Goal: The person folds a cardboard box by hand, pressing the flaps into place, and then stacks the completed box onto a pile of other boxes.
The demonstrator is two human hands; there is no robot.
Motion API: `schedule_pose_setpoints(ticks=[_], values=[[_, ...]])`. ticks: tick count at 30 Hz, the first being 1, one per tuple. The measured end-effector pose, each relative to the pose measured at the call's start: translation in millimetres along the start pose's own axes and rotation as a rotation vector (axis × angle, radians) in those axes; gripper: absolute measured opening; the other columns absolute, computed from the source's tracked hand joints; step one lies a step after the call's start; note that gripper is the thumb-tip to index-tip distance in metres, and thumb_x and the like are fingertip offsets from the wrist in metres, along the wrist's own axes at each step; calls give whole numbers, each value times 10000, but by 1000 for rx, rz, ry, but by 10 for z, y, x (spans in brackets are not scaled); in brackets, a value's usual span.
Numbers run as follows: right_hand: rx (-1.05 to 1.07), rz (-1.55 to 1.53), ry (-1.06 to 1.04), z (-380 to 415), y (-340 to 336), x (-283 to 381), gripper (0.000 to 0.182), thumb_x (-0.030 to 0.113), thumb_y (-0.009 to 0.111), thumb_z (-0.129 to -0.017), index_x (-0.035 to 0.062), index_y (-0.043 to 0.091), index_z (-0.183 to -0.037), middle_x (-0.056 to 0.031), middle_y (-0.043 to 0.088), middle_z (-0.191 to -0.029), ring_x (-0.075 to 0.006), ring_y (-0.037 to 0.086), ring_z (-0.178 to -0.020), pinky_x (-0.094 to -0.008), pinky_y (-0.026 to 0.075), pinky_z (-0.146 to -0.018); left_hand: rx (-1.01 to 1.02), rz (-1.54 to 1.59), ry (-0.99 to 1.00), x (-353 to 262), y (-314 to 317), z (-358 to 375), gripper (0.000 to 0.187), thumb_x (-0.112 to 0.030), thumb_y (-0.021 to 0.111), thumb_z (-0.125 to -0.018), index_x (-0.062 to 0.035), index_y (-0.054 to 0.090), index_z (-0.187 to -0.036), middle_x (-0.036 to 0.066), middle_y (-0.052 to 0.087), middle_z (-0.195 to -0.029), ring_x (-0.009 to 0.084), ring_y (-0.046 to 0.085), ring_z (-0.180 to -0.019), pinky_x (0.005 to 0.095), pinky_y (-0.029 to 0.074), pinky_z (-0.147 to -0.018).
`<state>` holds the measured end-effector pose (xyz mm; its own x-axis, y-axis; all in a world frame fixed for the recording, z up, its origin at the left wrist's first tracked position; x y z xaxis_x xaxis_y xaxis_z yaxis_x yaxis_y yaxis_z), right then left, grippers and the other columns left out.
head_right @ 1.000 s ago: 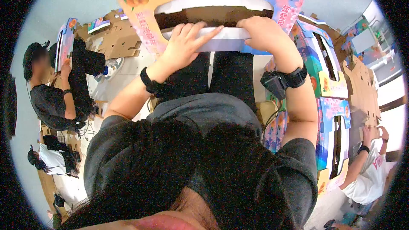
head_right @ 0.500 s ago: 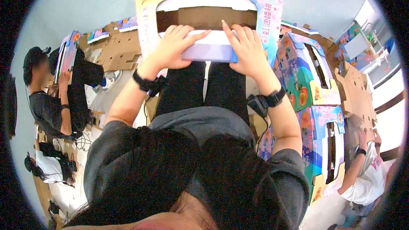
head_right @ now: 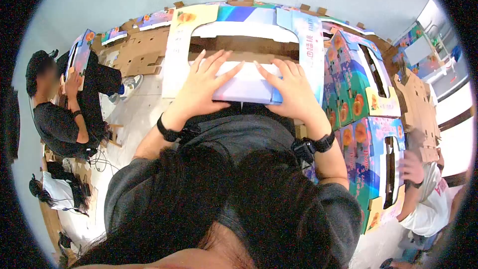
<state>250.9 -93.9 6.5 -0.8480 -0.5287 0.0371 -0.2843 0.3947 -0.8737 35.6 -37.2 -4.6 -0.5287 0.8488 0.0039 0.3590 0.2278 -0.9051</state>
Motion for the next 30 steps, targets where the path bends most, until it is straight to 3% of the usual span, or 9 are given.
schedule_pose_setpoints(ticks=[2, 3, 9, 12, 18, 21, 24, 25, 30], values=[[-29, -29, -12, -22, -6, -81, 965, 276, 874, -576, 201, 529, -1474, -178, 522, -1371, -401, 486, -1264, -516, 372, -1086, -54, 55, 17, 45, 22, -72, 1004, -495, 854, -654, -243, 445, -1536, 148, 425, -1549, 356, 337, -1476, 605, 185, -1218], [-1, 9, -14, -27, 8, -91, 987, 434, 869, -621, 206, 490, -1503, -182, 508, -1391, -409, 455, -1311, -528, 325, -1137, -46, 35, 17, 49, 30, -84, 1041, -643, 798, -662, -236, 430, -1547, 151, 398, -1569, 362, 308, -1491, 605, 166, -1221], [-22, 63, 103, -28, 148, -20, 1142, 688, 802, -615, 217, 391, -1571, -227, 414, -1523, -456, 313, -1455, -571, 205, -1211, -85, 29, -1, -19, 70, -73, 1129, -754, 760, -619, -235, 410, -1560, 159, 314, -1626, 382, 200, -1537, 639, 86, -1221], [-8, 96, 152, -20, 133, 45, 1187, 686, 816, -592, 222, 364, -1585, -243, 304, -1607, -461, 211, -1509, -604, 143, -1219, -56, 16, -15, -55, 53, -48, 1134, -771, 745, -622, -235, 406, -1562, 160, 284, -1642, 389, 174, -1545, 664, 57, -1211], [-26, 104, 199, 84, 118, 187, 1171, 691, 806, -615, 208, 363, -1585, -234, 248, -1638, -446, 152, -1531, -644, 76, -1211, -65, 41, -30, -143, 18, 90, 1122, -777, 752, -628, -231, 423, -1551, 166, 258, -1653, 410, 144, -1548, 667, 43, -1204], [8, 169, 192, 213, 145, 271, 1074, 655, 776, -697, 195, 371, -1579, -231, 271, -1627, -431, 184, -1526, -649, 68, -1208, -305, 143, -3, -162, 6, 343, 1095, -737, 786, -644, -241, 424, -1551, 185, 261, -1648, 440, 124, -1545, 664, 26, -1200], [65, 223, 204, 338, 181, 291, 964, 608, 736, -780, 194, 379, -1573, -226, 320, -1598, -416, 235, -1509, -651, 77, -1204, -762, 40, -70, -85, -85, 615, 1114, -681, 795, -701, -170, 334, -1577, 238, 232, -1643, 477, 118, -1527, 634, 9, -1198], [30, 237, 184, 368, 169, 292, 921, 562, 738, -803, 196, 382, -1569, -207, 428, -1495, -400, 344, -1440, -652, 103, -1200, -797, -70, -73, -35, -232, 659, 1177, -656, 805, -701, -114, 261, -1592, 247, 240, -1633, 473, 144, -1520, 636, 28, -1194], [18, 210, 131, 447, 147, 338, 882, 471, 799, -765, 179, 437, -1515, -162, 511, -1272, -357, 470, -1270, -647, 135, -1196, -663, -19, -405, 412, -782, 780, 1167, -481, 849, -724, -82, 199, -1606, 256, 279, -1604, 402, 206, -1517, 547, 114, -1218]])
Point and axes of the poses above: each hand's wrist, its own z-axis away from the middle knuckle, its own y-axis out of the palm, x = y × z, the point moved 5 cm from there along -z, towards the middle knuckle
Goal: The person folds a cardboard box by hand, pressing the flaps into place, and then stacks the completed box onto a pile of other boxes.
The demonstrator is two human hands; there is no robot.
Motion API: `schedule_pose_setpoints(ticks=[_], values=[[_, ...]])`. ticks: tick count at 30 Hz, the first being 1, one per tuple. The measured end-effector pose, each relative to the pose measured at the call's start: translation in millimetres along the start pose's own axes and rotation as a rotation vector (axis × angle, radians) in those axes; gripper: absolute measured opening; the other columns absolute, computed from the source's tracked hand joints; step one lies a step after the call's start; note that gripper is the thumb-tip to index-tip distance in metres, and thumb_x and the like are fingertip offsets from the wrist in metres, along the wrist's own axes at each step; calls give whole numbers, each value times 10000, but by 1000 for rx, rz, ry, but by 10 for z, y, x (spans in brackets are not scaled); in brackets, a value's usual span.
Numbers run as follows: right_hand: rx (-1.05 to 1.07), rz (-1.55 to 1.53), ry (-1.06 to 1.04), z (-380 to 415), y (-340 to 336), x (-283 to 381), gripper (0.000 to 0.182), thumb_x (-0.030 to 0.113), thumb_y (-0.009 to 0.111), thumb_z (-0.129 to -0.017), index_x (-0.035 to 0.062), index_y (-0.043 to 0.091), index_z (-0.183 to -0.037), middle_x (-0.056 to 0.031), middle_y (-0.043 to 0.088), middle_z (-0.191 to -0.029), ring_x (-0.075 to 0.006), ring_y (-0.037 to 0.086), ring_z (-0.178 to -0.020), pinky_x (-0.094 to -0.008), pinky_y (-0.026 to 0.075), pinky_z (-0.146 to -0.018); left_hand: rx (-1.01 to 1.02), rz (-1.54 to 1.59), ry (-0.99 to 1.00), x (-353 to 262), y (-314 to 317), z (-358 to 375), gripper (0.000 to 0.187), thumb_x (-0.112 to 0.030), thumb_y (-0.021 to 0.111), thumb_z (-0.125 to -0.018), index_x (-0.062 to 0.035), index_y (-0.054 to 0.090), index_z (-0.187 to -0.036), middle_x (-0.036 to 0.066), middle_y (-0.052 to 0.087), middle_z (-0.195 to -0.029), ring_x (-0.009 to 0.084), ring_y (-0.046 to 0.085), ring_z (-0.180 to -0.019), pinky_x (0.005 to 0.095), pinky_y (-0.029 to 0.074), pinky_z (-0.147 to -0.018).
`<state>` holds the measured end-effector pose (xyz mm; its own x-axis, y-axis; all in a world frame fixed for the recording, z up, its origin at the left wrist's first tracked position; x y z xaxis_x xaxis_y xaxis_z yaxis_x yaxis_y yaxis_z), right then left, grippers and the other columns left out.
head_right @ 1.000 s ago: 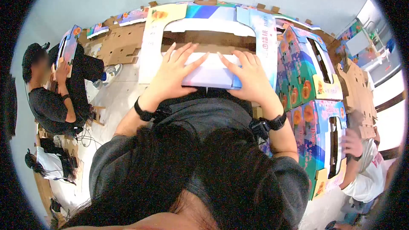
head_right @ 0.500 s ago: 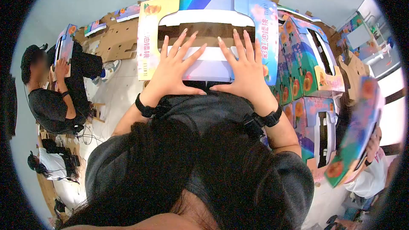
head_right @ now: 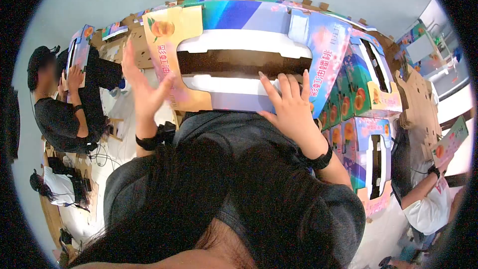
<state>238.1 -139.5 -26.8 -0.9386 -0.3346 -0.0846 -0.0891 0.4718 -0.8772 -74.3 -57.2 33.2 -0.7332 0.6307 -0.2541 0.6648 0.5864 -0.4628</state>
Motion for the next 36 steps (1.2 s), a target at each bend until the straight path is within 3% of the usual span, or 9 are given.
schedule_pose_setpoints(ticks=[10, 12, 22, 25, 27, 30, 31, 34, 36], values=[[-53, -293, -82, -31, -271, -21, 612, 386, 821, -772, 123, 619, -1287, -76, 584, -970, -265, 602, -1038, -536, 231, -1175, 285, 923, -460, 1026, 389, 490, 1026, -291, 808, -811, -10, 193, -1582, 174, 430, -1493, 280, 411, -1397, 440, 332, -1158], [-59, -306, -97, -1, -278, 3, 613, 381, 817, -780, 113, 613, -1293, -81, 620, -1041, -259, 606, -1082, -532, 240, -1166, 408, 980, -608, 1109, 440, 639, 957, -277, 805, -819, -6, 256, -1555, 152, 476, -1452, 256, 483, -1338, 412, 399, -1115], [-98, -337, 28, 20, -434, -47, 862, 363, 826, -786, -58, 442, -1432, -258, 532, -1390, -427, 452, -1344, -533, 210, -1178, 325, 1128, -405, 820, 319, 520, 1035, -267, 931, -671, -4, 335, -1475, 116, 568, -1330, 232, 588, -1216, 399, 496, -1025], [-112, -352, 48, 1, -511, -120, 873, 324, 810, -792, -56, 414, -1471, -250, 472, -1492, -407, 412, -1421, -521, 163, -1215, 401, 1054, -362, 757, 246, 535, 1019, -250, 944, -668, -4, 358, -1463, 125, 571, -1340, 236, 596, -1211, 406, 506, -1020], [-169, -576, 65, -29, -521, -237, 900, 351, 807, -797, -51, 399, -1491, -252, 447, -1513, -405, 362, -1457, -502, 185, -1218, 549, 925, -300, 713, 186, 565, 921, -225, 933, -699, -5, 432, -1440, 128, 579, -1368, 219, 595, -1221, 403, 505, -1026], [-218, -1245, 177, -70, -299, -509, 1034, 516, 784, -795, -16, 323, -1552, -201, 392, -1571, -354, 314, -1497, -475, 194, -1237, 510, 614, 252, 469, 171, 413, 638, -200, 867, -792, -19, 591, -1338, 114, 613, -1371, 192, 601, -1216, 382, 481, -1058], [-275, -1436, 166, -162, -248, -533, 1056, 561, 763, -802, 4, 293, -1565, -185, 403, -1560, -337, 319, -1493, -469, 199, -1240, 470, 779, -95, 453, 251, 440, 600, -205, 849, -813, -29, 601, -1331, 117, 620, -1358, 204, 612, -1204, 378, 477, -1063], [-279, -1966, 56, -289, -227, -452, 865, 459, 699, -903, 22, 322, -1546, -153, 416, -1553, -301, 391, -1445, -471, 288, -1210, 388, 996, -353, 215, 405, 227, 574, -249, 782, -867, -103, 570, -1381, 154, 541, -1428, 312, 523, -1324, 479, 335, -1172], [-280, -2060, 173, -318, -214, -405, 745, 361, 688, -944, 27, 359, -1523, -134, 439, -1530, -285, 449, -1397, -468, 351, -1178, 309, 784, -277, 352, 622, 324, 620, -275, 770, -869, -126, 526, -1419, 162, 438, -1505, 350, 418, -1406, 539, 235, -1201]])
Point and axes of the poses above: each hand's wrist, its own z-axis away from the middle knuckle, its own y-axis out of the palm, x = y × z, the point moved 5 cm from there along -z, towards the middle knuckle
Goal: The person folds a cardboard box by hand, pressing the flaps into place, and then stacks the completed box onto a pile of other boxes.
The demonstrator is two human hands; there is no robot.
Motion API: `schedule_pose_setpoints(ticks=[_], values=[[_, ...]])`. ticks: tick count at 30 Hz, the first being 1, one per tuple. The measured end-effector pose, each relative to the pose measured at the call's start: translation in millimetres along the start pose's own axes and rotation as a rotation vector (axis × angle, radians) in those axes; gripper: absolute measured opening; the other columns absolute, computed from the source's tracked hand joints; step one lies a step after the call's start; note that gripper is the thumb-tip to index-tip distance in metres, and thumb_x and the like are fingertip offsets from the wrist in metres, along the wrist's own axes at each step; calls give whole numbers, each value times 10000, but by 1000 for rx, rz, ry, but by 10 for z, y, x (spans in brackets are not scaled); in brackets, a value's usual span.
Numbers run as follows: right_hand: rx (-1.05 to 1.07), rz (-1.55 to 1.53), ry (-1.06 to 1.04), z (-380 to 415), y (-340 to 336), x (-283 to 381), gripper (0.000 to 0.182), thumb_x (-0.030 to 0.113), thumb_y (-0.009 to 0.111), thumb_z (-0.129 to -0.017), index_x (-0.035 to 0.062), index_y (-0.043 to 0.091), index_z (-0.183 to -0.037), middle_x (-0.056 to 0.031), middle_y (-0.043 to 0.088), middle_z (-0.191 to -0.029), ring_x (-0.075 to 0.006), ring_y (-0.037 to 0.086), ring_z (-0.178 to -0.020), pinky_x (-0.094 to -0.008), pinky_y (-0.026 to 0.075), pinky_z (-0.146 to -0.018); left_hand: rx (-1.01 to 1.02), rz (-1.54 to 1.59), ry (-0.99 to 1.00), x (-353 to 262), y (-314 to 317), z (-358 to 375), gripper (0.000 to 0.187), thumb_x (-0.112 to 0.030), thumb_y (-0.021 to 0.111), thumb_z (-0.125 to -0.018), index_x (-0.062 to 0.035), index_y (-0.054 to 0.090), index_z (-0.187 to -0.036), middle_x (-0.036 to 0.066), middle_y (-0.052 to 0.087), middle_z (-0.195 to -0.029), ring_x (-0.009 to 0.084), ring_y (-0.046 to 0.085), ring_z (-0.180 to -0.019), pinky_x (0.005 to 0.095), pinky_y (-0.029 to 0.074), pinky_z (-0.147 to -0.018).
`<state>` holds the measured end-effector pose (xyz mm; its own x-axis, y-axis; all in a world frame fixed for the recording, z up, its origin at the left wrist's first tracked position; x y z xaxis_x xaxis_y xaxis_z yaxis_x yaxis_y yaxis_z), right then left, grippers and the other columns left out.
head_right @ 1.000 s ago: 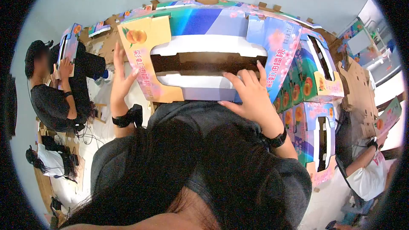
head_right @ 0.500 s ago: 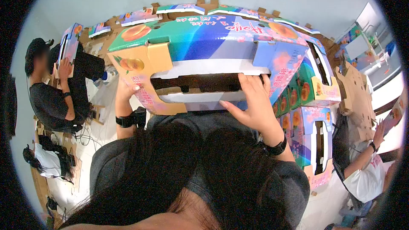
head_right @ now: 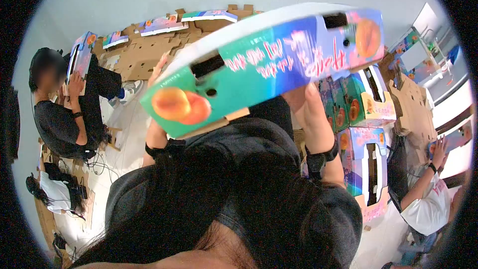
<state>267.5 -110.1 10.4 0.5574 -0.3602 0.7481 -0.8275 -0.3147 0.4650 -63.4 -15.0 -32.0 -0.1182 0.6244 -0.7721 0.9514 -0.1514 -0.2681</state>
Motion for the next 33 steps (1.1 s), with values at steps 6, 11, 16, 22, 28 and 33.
schedule_pose_setpoints(ticks=[6, 11, 16, 22, 28, 33], values=[[-191, 293, -94, -77, -190, 80, 758, 313, 756, -893, 34, 383, -1491, -102, 544, -1389, -274, 554, -1271, -428, 443, -1103, -103, -702, 424, -180, 73, 64, 826, -204, 754, -869, -141, 303, -1559, 215, 176, -1652, 394, 226, -1520, 601, 137, -1219], [-208, 624, -312, -475, 84, 637, 756, 110, 880, -744, -11, 502, -1388, -115, 665, -1198, -213, 657, -1089, -337, 534, -952, -88, -797, 305, -266, 54, 92, 1055, -100, 784, -800, -85, 111, -1612, 239, 147, -1660, 417, 191, -1526, 597, 126, -1221], [-110, 1199, -533, -719, 325, 967, 924, 184, 939, -666, -1, 470, -1440, -145, 620, -1216, -254, 613, -1126, -373, 495, -978, -221, -755, 362, -374, 40, 90, 1167, -193, 828, -778, -45, 12, -1599, 247, 120, -1661, 410, 166, -1531, 597, 92, -1226], [-13, 1848, -725, -580, 478, 697, 1030, 289, 902, -574, 190, 495, -1516, -218, 525, -1256, -412, 485, -1173, -498, 374, -1032, -578, -640, 664, -626, -30, 188, 1187, -411, 838, -740, -109, 70, -1593, 310, 148, -1621, 486, 192, -1494, 663, 129, -1186], [72, 1886, -523, -384, 444, 165, 963, 309, 873, -643, 213, 482, -1518, -216, 506, -1281, -404, 484, -1168, -504, 368, -1010, -462, -622, 798, -761, 47, 192, 1203, -653, 780, -706, -121, 156, -1586, 264, 252, -1598, 463, 190, -1501, 643, 104, -1199], [196, 1803, -374, -294, 544, -147, 1005, 273, 893, -621, 207, 473, -1531, -218, 500, -1300, -414, 479, -1189, -507, 379, -999, -108, -677, 616, -922, 548, 240, 1101, -684, 805, -680, -160, 340, -1529, 269, 345, -1552, 483, 273, -1469, 655, 94, -1188]])
Point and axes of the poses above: each hand's wrist, its own z-axis away from the middle knuckle, its own y-axis out of the palm, x = y × z, the point moved 5 cm from there along -z, towards the middle knuckle
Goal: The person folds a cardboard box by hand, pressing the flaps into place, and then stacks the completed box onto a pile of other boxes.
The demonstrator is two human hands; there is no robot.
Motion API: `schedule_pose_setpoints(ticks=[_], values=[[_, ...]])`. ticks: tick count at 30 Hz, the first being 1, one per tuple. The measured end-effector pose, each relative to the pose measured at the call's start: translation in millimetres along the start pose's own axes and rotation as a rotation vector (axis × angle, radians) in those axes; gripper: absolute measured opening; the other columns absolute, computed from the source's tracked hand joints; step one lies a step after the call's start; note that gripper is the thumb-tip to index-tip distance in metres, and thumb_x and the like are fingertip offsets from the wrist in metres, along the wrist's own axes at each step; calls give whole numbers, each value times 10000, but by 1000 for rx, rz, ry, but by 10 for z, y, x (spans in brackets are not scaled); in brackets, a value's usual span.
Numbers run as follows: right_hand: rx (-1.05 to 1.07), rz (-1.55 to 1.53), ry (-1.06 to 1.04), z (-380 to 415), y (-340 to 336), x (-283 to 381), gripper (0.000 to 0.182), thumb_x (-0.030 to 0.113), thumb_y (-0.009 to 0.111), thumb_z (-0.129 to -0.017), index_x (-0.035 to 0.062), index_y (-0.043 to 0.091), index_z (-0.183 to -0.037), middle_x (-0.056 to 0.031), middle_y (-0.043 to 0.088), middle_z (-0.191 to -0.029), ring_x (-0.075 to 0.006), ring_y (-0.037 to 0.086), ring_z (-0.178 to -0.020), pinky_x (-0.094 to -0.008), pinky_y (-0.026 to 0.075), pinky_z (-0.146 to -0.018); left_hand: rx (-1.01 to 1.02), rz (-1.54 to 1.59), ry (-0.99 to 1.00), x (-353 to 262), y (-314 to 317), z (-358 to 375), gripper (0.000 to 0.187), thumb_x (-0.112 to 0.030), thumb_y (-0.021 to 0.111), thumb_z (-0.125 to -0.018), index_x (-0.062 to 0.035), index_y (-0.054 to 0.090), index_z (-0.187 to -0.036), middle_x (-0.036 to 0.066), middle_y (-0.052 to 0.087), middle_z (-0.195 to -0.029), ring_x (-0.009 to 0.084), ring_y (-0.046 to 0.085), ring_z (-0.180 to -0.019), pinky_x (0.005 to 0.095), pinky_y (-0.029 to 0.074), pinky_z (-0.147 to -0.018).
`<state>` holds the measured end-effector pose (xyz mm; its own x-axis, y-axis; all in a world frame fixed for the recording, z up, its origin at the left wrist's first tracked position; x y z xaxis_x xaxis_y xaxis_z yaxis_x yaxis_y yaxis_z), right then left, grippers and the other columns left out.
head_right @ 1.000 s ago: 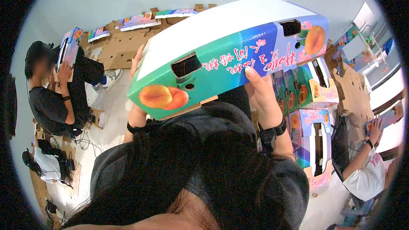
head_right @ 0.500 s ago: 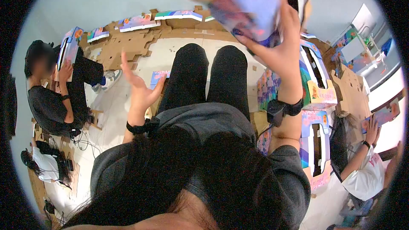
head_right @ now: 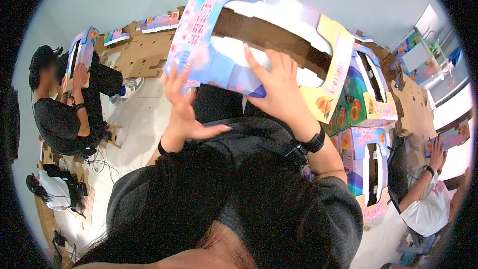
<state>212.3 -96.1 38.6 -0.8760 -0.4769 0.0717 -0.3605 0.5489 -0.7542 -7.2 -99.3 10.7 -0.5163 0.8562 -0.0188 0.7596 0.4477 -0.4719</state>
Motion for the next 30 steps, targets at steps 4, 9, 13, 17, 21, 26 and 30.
schedule_pose_setpoints(ticks=[4, 9, 13, 17, 21, 26, 30], values=[[108, -83, -47, 37, 194, 128, 998, 249, 897, -599, 219, 485, -1508, -186, 496, -1287, -386, 468, -1198, -511, 360, -1024, 191, 137, 96, -285, 64, -180, 851, -619, 833, -684, -181, 576, -1367, 165, 452, -1522, 446, 312, -1477, 621, 118, -1196], [316, -118, -131, 141, 544, 148, 760, 213, 826, -633, 103, 598, -1350, -222, 493, -1339, -441, 440, -1245, -541, 346, -1062, 416, 290, 22, -159, 420, -224, 938, -631, 800, -718, -161, 494, -1469, 196, 356, -1587, 433, 252, -1509, 634, 81, -1212], [353, -72, -142, 170, 676, 149, 758, 242, 800, -651, 15, 585, -1341, -256, 444, -1456, -473, 381, -1345, -569, 293, -1151, 495, 244, -48, -62, 633, -91, 1052, -688, 788, -687, -146, 436, -1517, 203, 266, -1634, 435, 148, -1541, 643, 36, -1218], [239, -187, -181, 122, 397, 217, 652, 327, 817, -696, 24, 645, -1246, -238, 480, -1440, -440, 369, -1413, -559, 303, -1162, 469, 262, -56, -74, 612, -75, 1116, -710, 797, -657, -151, 407, -1541, 200, 250, -1642, 435, 137, -1543, 641, 42, -1218], [259, -175, -152, 154, 284, -67, 622, 392, 814, -735, 35, 659, -1221, -199, 559, -1369, -425, 417, -1399, -541, 327, -1156, 385, 337, -62, -82, 576, -31, 1141, -712, 799, -658, -151, 378, -1558, 198, 231, -1650, 437, 130, -1544, 645, 49, -1215], [139, -77, -39, 257, 436, -175, 500, 349, 734, -840, 29, 621, -1206, -193, 638, -1170, -408, 562, -1136, -498, 416, -994, 444, 306, -62, -130, 574, -52, 1153, -739, 760, -673, -159, 346, -1580, 204, 214, -1653, 436, 124, -1545, 656, 59, -1208], [94, -75, -7, 296, 394, -137, 502, 383, 722, -839, 34, 633, -1189, -182, 648, -1121, -384, 576, -1091, -469, 421, -962, 497, 263, -43, -140, 598, -7, 1147, -742, 744, -681, -163, 340, -1585, 206, 218, -1650, 429, 133, -1544, 651, 67, -1211]])
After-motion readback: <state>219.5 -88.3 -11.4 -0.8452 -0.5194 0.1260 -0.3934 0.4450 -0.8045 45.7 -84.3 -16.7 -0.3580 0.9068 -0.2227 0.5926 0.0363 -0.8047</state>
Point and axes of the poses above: each hand's wrist, its own z-axis away from the middle knuckle, its own y-axis out of the palm, x = y × z, the point moved 5 cm from there along -z, towards the middle knuckle
